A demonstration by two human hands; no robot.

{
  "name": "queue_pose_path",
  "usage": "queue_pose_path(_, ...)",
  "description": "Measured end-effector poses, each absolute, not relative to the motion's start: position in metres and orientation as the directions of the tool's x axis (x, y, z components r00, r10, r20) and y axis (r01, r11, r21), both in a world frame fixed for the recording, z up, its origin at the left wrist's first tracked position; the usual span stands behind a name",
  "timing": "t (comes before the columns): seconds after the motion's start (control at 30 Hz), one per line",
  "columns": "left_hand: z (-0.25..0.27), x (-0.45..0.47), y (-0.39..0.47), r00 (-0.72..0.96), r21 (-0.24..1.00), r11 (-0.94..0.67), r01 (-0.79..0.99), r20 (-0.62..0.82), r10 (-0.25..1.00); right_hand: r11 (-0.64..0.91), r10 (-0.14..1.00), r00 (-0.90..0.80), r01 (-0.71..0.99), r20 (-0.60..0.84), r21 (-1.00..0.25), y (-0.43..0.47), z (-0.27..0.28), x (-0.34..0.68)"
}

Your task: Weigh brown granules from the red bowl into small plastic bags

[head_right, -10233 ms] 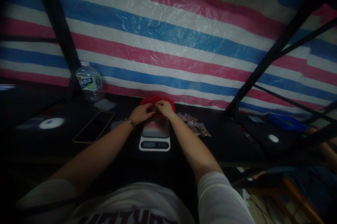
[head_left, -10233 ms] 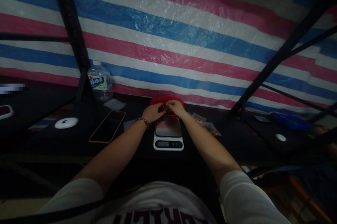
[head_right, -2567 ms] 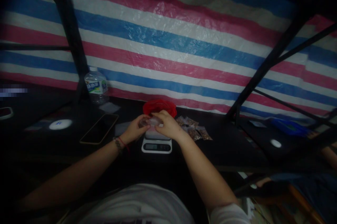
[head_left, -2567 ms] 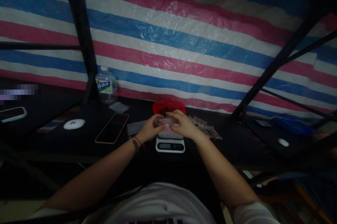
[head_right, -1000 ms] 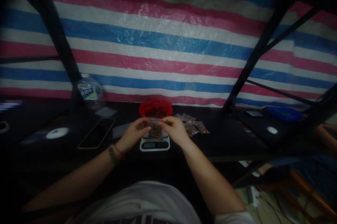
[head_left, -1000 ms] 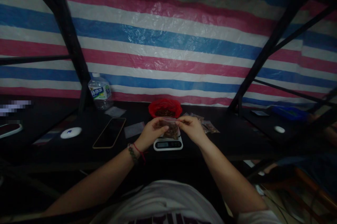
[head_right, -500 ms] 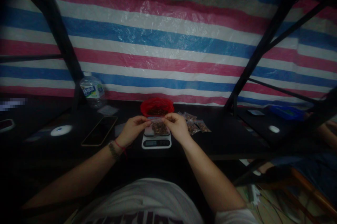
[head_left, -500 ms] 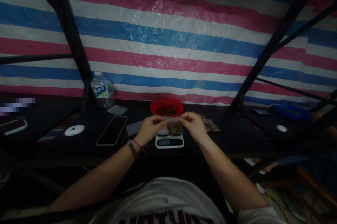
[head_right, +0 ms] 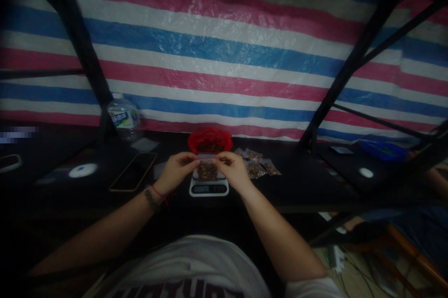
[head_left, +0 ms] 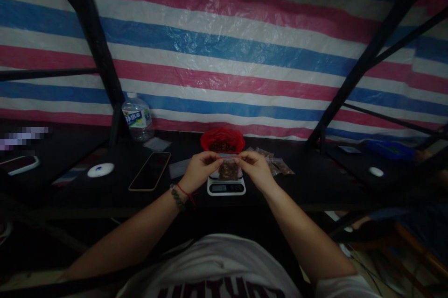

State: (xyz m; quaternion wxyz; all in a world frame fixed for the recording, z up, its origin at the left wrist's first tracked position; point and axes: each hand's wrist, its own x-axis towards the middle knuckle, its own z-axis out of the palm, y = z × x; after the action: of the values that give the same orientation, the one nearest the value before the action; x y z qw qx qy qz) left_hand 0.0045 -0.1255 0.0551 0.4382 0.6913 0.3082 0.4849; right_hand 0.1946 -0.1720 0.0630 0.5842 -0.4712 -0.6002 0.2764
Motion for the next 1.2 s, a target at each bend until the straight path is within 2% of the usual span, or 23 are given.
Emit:
queue_pose_path(0.2, 0.057, 0.005, -0.13, 0.349, 0.898, -0.44, -0.025, 0.421, 0.838, 0.426, 0.877, 0.093, 0.299, 0.471, -0.854, -0.176, 0.065, 0.192)
queue_pose_path(0.53, 0.054, 0.005, -0.128, 0.338, 0.867, -0.489, 0.091, 0.435, 0.835, 0.428, 0.875, 0.088, 0.323, 0.477, -0.844, -0.177, 0.063, 0.187)
queue_pose_path(0.8, 0.055, 0.007, -0.132, 0.394, 0.857, -0.5, 0.128, 0.419, 0.818, 0.444, 0.874, 0.039, 0.339, 0.484, -0.829, -0.179, 0.064, 0.181)
queue_pose_path(1.0, 0.058, 0.008, -0.138, 0.427, 0.852, -0.503, 0.145, 0.405, 0.809, 0.47, 0.857, 0.024, 0.373, 0.514, -0.8, -0.183, 0.065, 0.178)
queue_pose_path(1.2, 0.058, 0.008, -0.141, 0.422, 0.803, -0.563, 0.195, 0.449, 0.788, 0.496, 0.842, -0.027, 0.433, 0.539, -0.753, -0.185, 0.069, 0.176)
